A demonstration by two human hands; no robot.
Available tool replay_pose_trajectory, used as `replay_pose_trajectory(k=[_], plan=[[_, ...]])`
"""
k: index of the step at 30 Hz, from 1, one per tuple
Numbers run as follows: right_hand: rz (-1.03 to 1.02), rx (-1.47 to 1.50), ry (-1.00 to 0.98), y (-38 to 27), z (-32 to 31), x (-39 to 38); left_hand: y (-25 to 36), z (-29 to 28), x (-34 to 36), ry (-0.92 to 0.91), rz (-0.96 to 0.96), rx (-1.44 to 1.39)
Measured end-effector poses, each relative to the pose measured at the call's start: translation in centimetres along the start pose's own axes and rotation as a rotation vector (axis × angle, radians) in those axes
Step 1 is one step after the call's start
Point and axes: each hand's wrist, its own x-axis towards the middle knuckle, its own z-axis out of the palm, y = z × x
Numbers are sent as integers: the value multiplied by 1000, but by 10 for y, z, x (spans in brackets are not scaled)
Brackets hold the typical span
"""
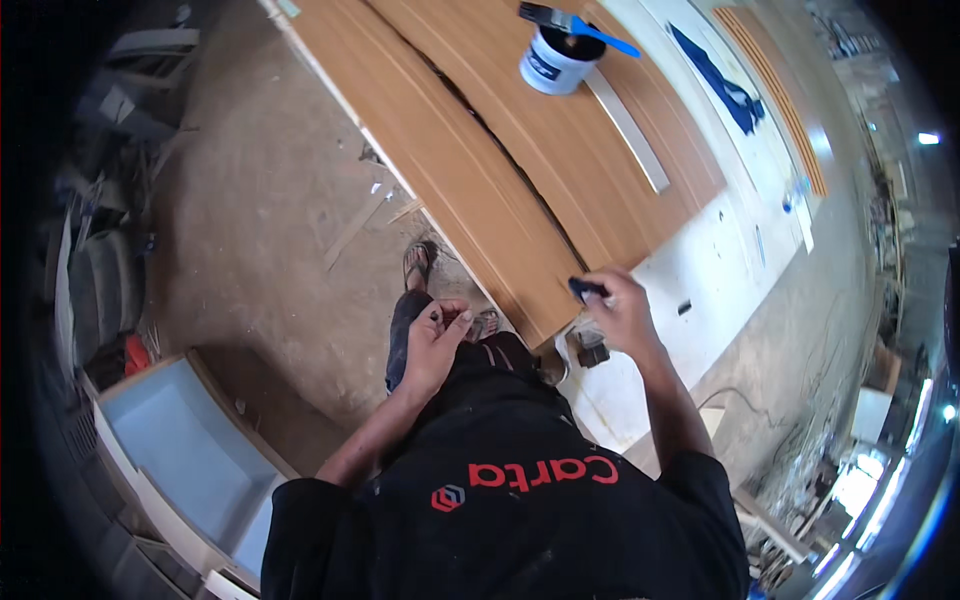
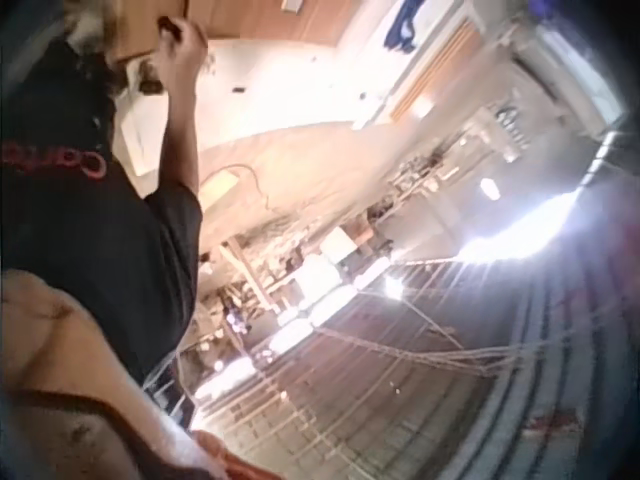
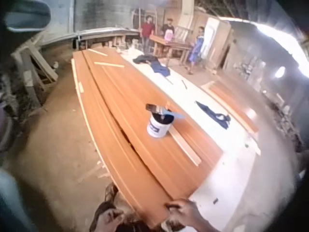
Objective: Applying black edge banding or trim strips to the edges of wooden boards using adhesive.
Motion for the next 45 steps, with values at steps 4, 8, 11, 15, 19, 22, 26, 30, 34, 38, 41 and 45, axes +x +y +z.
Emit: replay_pose_trajectory(k=[4, 8, 11, 15, 19, 22, 26, 30, 34, 38, 41, 45], plan=[[222, 712, 163, -13, 19, 77, 16, -7, 11, -15, 9, -5], [326, 1141, 123, -31, 32, 163, 37, -20, 33, 2, 7, 2], [302, 1242, 40, -58, 41, 234, 49, -40, 49, 60, 10, 33], [-23, 471, 121, -69, 68, 341, 36, -82, 71, 141, -6, 54], [-106, 41, 221, -84, 93, 427, 50, -112, 81, 202, -75, -55], [-189, -148, 226, -80, 105, 464, 53, -131, 86, 234, -118, -95], [-232, -254, 155, -73, 113, 493, 56, -151, 97, 289, -120, -53], [-288, -345, 37, -72, 110, 498, 53, -157, 98, 319, -126, -95], [-326, -382, 26, -74, 107, 507, 45, -160, 97, 367, -150, -98], [-341, -396, 15, -73, 112, 506, 37, -152, 90, 400, -175, -101], [-343, -398, 7, -69, 114, 506, 32, -146, 86, 416, -191, -104], [-570, -488, -6, -59, 112, 510, 22, -143, 84, 420, -177, -97]])
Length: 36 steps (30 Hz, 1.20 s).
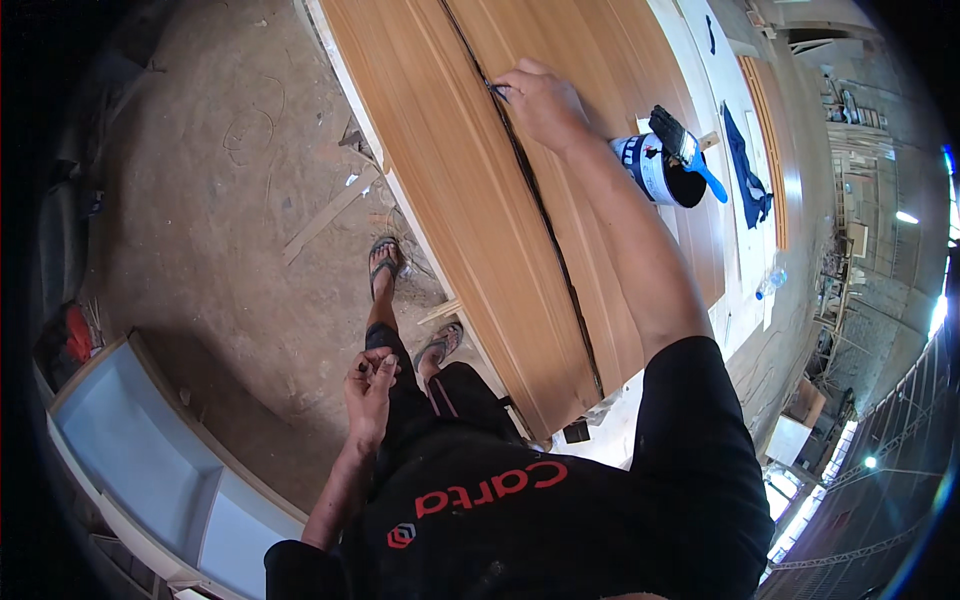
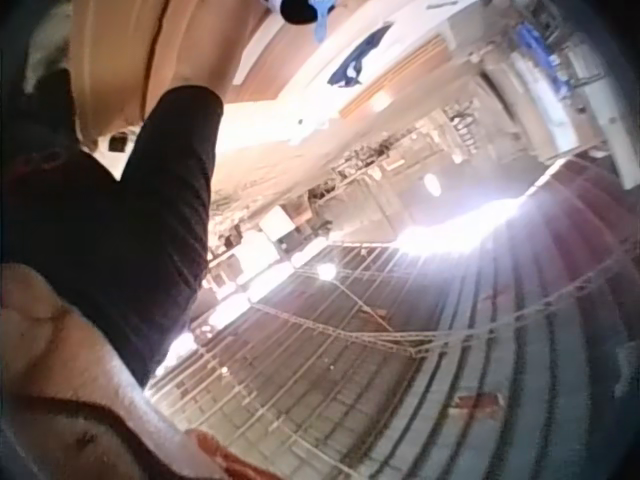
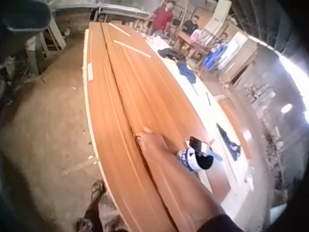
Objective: Applying black edge banding or trim strips to the edges of wooden boards using adhesive.
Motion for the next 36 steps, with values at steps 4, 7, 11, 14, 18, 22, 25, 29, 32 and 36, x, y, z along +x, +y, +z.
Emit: replay_pose_trajectory(k=[4, 7, 11, 14, 18, 22, 25, 29, 32, 36], plan=[[-31, -2, -11, -3, -7, -9, 6, 3, -4, 20, 9, 4], [-43, -12, -26, -4, -10, -12, 2, 4, -7, 23, 18, -8], [-49, -40, -64, -4, -12, -13, -4, 6, -12, 14, 33, -49], [-52, -54, -60, -6, -12, -17, -6, 10, -13, 19, 33, -40], [-38, -35, -73, -10, -16, -26, -6, 11, -15, 23, 33, -58], [-25, -5, -91, -12, -22, -36, -4, 10, -19, 26, 33, -74], [-27, 16, -103, -13, -26, -43, -4, 9, -23, 29, 32, -57], [-19, 15, -106, -14, -26, -51, -11, 11, -27, 45, 28, -68], [-13, 21, -113, -15, -27, -57, -14, 10, -30, 45, 30, -75], [-5, 41, -127, -17, -29, -64, -17, 9, -33, 30, 44, -85]])
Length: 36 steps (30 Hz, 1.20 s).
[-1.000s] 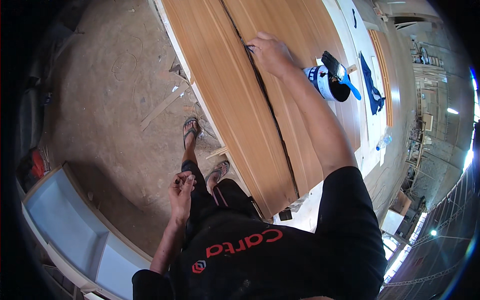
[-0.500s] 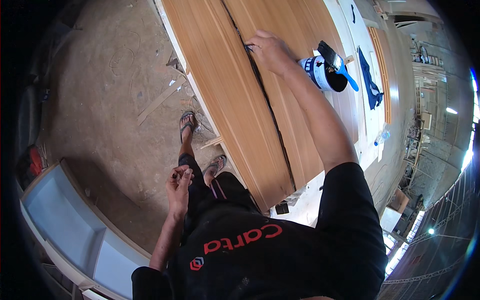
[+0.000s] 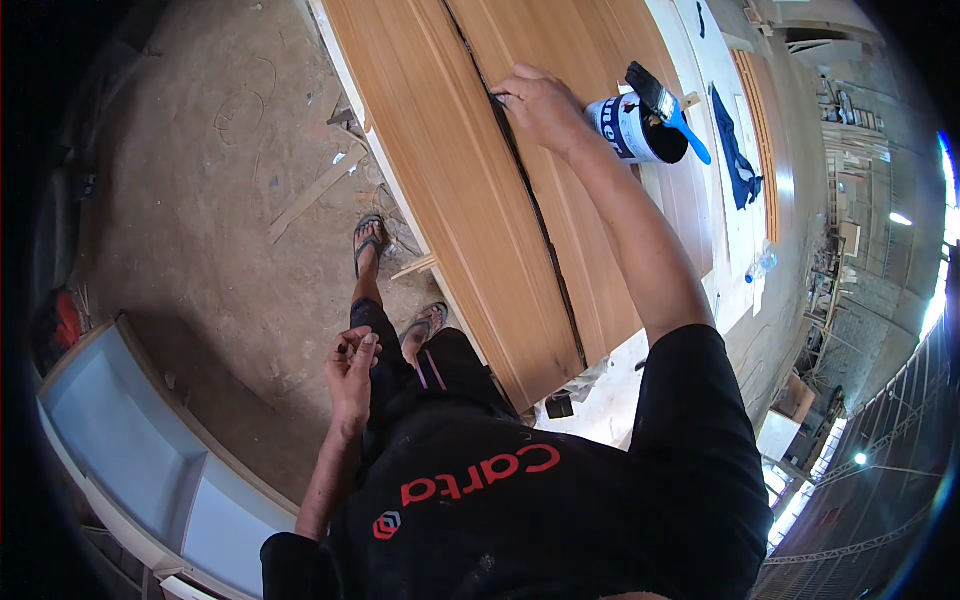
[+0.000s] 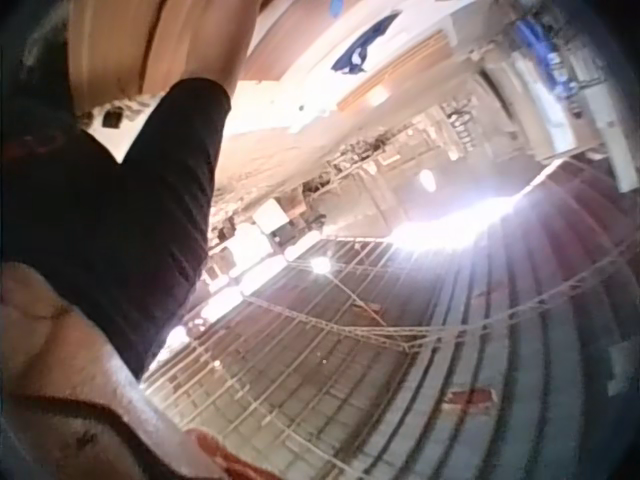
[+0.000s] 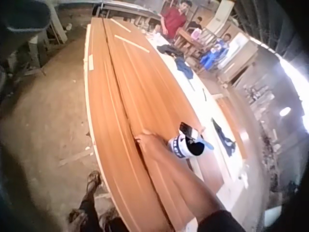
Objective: Applying black edge banding or trim strips to the edges of wooden boards using adhesive.
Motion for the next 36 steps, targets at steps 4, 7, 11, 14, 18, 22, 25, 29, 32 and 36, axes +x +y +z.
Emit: replay_pose_trajectory(k=[4, 7, 11, 14, 18, 22, 25, 29, 32, 36], plan=[[-4, -16, -39, 1, -2, -6, 0, -2, -3, 16, 9, 11], [3, -20, -39, -3, -3, -10, -5, -8, -4, 15, 20, 18], [12, -19, -46, -6, -5, -19, -10, -12, -8, 13, 29, 24], [17, 6, -58, -6, -7, -27, -11, -11, -12, 20, 28, 30], [16, 21, -62, -6, -6, -39, -11, -8, -17, 20, 22, 27], [8, 38, -65, -5, -7, -47, -19, -10, -19, 4, 35, 18], [0, 49, -68, -5, -6, -53, -24, -12, -22, -10, 49, 8], [10, 40, -48, -6, -5, -62, -28, -13, -28, -1, 48, 22], [28, 31, -45, -9, -5, -67, -34, -14, -31, 10, 50, 20], [54, 28, -39, -13, -6, -76, -40, -14, -36, 17, 56, 17]])
